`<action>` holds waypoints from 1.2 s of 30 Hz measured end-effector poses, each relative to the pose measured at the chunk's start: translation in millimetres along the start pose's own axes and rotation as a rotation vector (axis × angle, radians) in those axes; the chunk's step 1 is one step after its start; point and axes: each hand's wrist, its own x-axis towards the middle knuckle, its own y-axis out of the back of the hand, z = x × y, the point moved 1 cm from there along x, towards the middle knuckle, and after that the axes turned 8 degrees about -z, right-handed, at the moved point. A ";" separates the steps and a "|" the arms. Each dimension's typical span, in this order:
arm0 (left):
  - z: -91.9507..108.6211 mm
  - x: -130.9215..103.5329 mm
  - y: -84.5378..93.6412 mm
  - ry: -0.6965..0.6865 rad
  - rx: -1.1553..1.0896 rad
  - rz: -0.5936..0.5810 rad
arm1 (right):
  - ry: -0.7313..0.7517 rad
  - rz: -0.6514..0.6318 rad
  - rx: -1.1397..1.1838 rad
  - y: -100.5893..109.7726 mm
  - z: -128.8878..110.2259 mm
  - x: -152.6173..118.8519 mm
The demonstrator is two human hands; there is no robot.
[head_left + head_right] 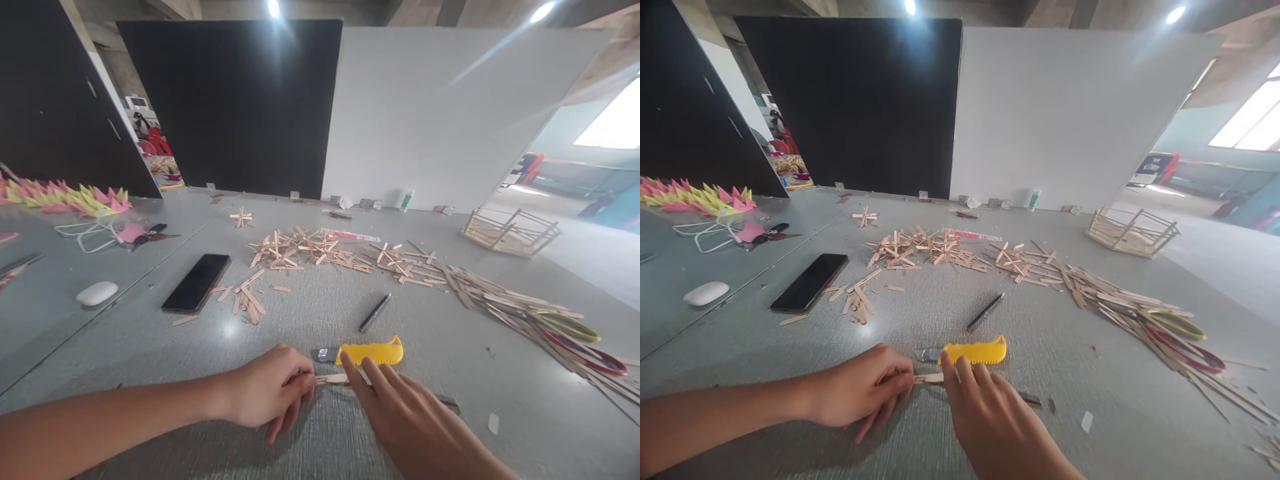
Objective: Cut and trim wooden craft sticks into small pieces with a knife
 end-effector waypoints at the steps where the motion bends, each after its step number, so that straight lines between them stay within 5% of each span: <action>1: 0.4 -0.1 0.2 0.002 -0.005 -0.004 | 0.007 -0.010 0.037 -0.8 2.3 -0.2; 5: 2.0 0.0 0.9 0.016 -0.019 -0.020 | 0.025 -0.061 0.226 0.5 11.1 -1.3; 12: 1.9 -1.3 1.4 0.009 -0.024 -0.015 | 0.132 -0.050 -0.166 10.9 16.5 -6.6; 19: 2.7 -2.1 1.3 0.012 -0.008 -0.013 | 0.210 -0.128 -0.045 12.4 18.8 -8.4; 30: 4.7 -3.0 1.9 -0.020 0.006 -0.018 | 0.197 -0.110 0.003 4.9 3.0 -2.5; 36: 4.4 -3.2 2.1 -0.021 -0.009 -0.025 | 0.140 -0.086 -0.070 18.2 7.7 -4.8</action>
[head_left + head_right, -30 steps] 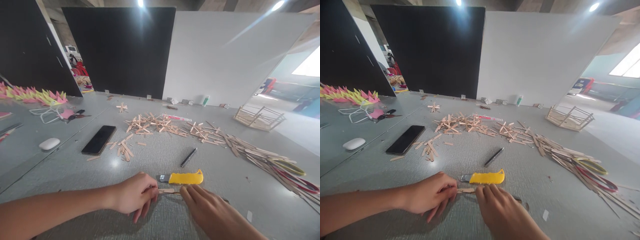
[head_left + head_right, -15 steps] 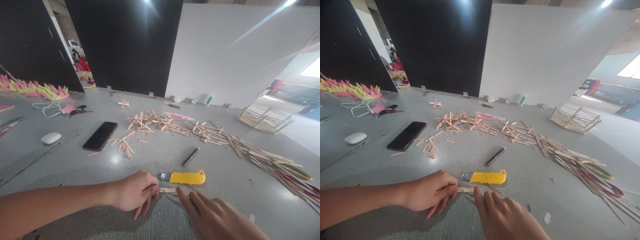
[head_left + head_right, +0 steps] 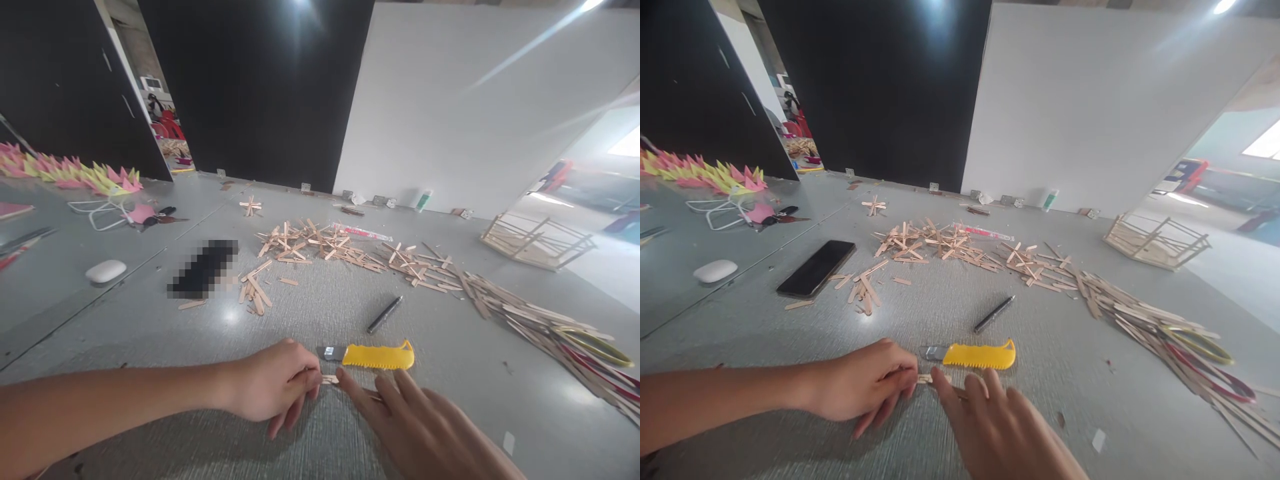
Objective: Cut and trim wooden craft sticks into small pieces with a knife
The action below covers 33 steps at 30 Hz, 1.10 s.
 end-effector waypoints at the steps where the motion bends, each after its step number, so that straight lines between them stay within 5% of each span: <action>1: -0.1 0.0 -0.1 -0.004 0.006 0.001 | 0.005 -0.003 -0.030 1.5 1.4 -1.2; 14: 4.1 -1.9 -1.2 0.017 0.056 0.056 | 0.016 -0.030 0.163 -34.4 2.9 -1.5; 23: -4.6 0.9 -2.8 -0.069 0.063 0.067 | -0.095 -0.090 -0.116 -3.1 -15.4 5.8; 29: -4.4 2.1 -4.0 -0.057 0.062 0.086 | -0.030 -0.110 0.093 -21.3 0.3 9.9; 33: -6.8 2.3 -5.3 -0.065 0.063 0.097 | -0.094 -0.127 0.011 -13.9 -10.0 11.8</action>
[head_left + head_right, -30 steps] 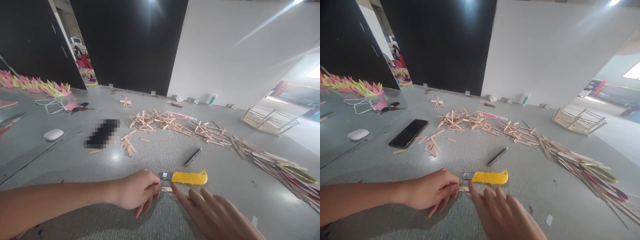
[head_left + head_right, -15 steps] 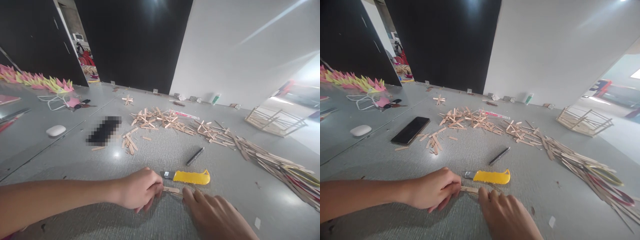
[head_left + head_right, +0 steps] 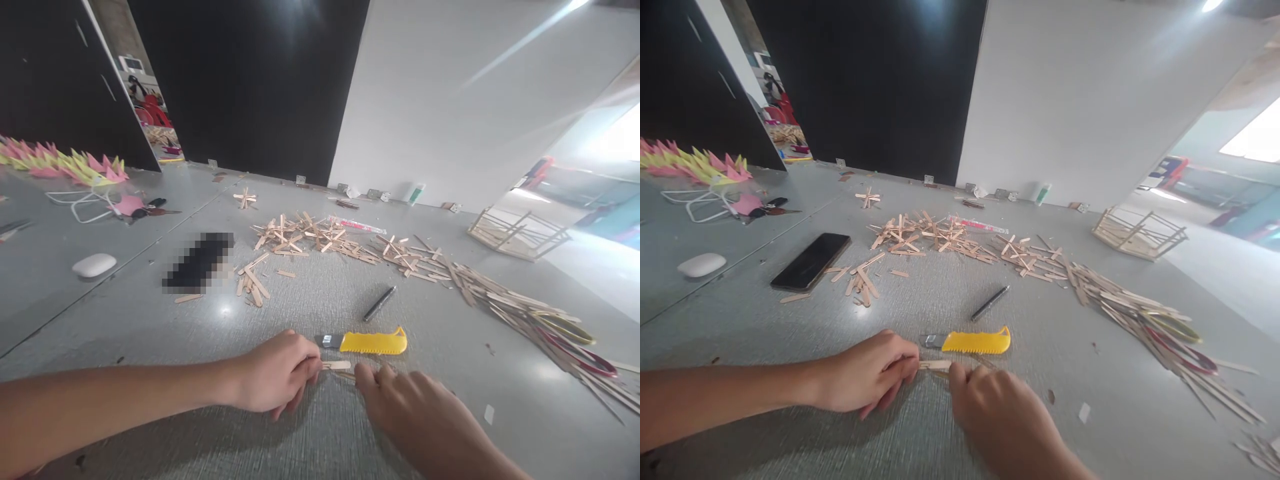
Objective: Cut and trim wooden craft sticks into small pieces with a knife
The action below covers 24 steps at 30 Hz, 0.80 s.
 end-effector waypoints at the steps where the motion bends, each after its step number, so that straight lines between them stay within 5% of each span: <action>1: -0.7 -0.2 -0.2 0.000 0.001 0.004 | -0.041 -0.002 -0.035 4.1 -4.7 -0.4; 4: -1.8 -0.7 -0.4 0.002 0.006 0.018 | -0.067 -0.039 -0.045 9.3 -9.8 0.2; 11: 0.8 0.5 -1.3 0.005 0.022 0.031 | 0.143 -0.070 0.152 -13.2 21.5 5.8; 19: 3.7 -0.5 -1.4 0.014 0.046 0.037 | -0.094 -0.124 -0.050 25.4 -20.6 2.9; 24: 5.4 -0.6 -2.2 0.011 0.061 0.035 | -0.014 -0.009 0.054 0.0 1.7 3.4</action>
